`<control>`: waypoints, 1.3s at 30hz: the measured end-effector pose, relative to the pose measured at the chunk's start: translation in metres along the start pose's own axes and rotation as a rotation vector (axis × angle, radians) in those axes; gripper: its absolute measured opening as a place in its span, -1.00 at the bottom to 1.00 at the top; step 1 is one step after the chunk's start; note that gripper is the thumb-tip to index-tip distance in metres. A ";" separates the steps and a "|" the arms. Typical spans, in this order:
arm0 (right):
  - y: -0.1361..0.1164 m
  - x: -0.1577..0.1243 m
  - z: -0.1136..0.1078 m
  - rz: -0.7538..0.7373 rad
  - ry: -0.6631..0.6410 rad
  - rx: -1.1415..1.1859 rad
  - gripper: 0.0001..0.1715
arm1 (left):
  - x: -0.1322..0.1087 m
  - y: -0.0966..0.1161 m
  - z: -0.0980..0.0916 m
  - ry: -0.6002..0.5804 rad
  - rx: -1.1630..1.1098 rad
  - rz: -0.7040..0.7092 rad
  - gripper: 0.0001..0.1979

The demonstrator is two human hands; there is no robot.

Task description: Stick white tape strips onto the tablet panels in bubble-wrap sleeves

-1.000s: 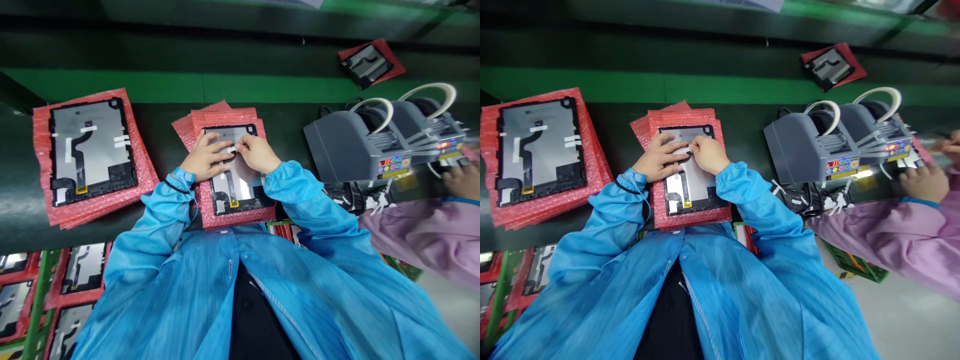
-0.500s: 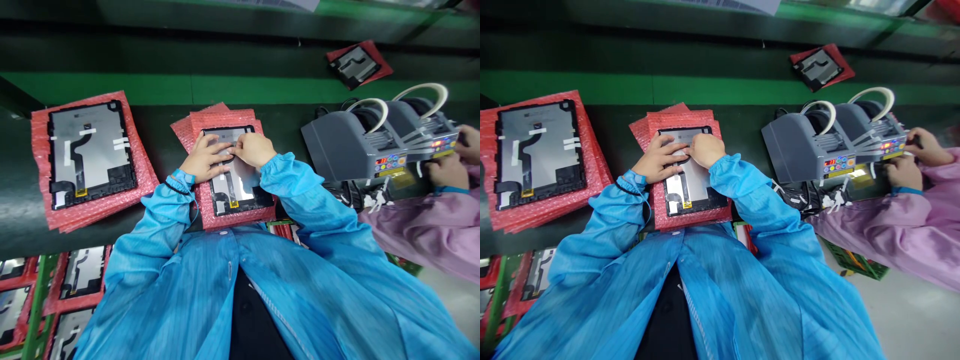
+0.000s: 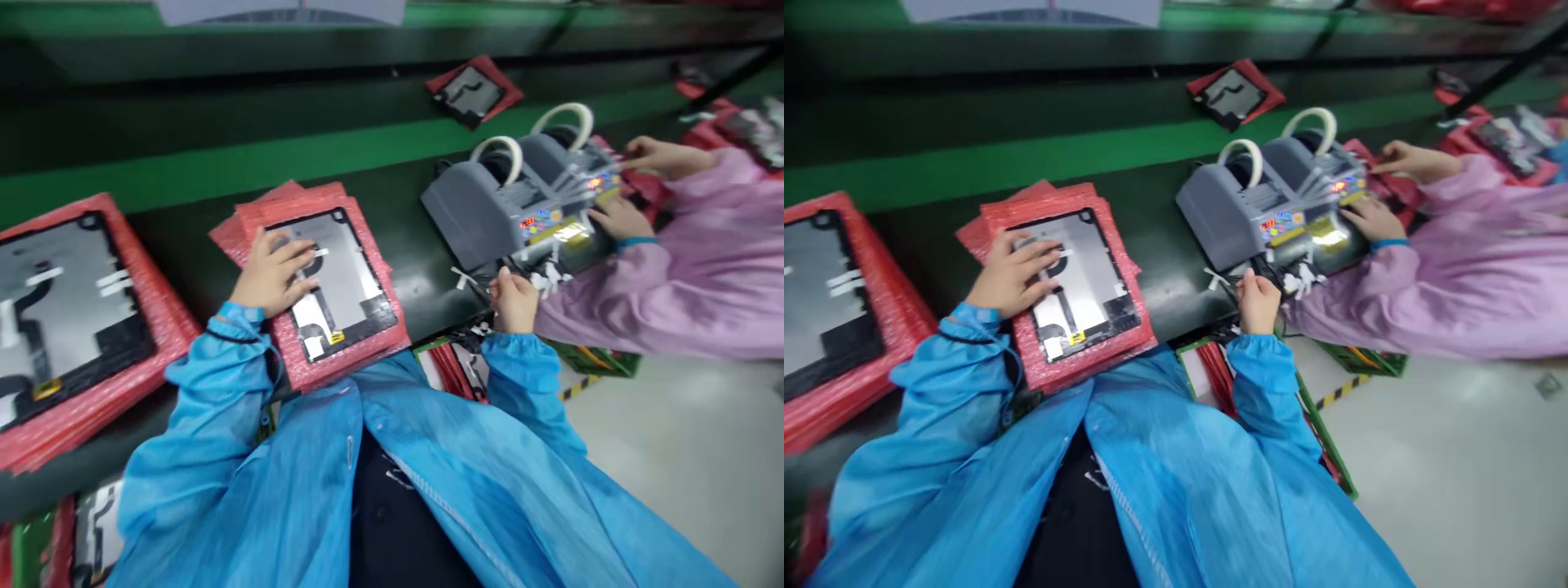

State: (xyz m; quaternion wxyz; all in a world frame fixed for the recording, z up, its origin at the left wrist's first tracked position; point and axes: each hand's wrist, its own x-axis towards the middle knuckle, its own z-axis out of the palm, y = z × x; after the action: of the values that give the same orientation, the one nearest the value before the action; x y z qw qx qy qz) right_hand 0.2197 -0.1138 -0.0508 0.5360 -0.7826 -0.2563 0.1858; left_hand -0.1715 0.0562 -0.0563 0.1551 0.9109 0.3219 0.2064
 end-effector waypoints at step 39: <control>-0.045 -0.039 0.042 -0.493 -0.400 0.221 -0.34 | 0.065 0.113 -0.003 -0.018 -0.271 0.114 -0.58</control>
State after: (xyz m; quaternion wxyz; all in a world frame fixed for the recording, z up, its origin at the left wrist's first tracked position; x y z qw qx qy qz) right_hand 0.1551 -0.0925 -0.0231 0.5855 -0.5821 -0.5166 0.2271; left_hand -0.0677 0.0148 0.0116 0.2674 0.9002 0.2375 0.2483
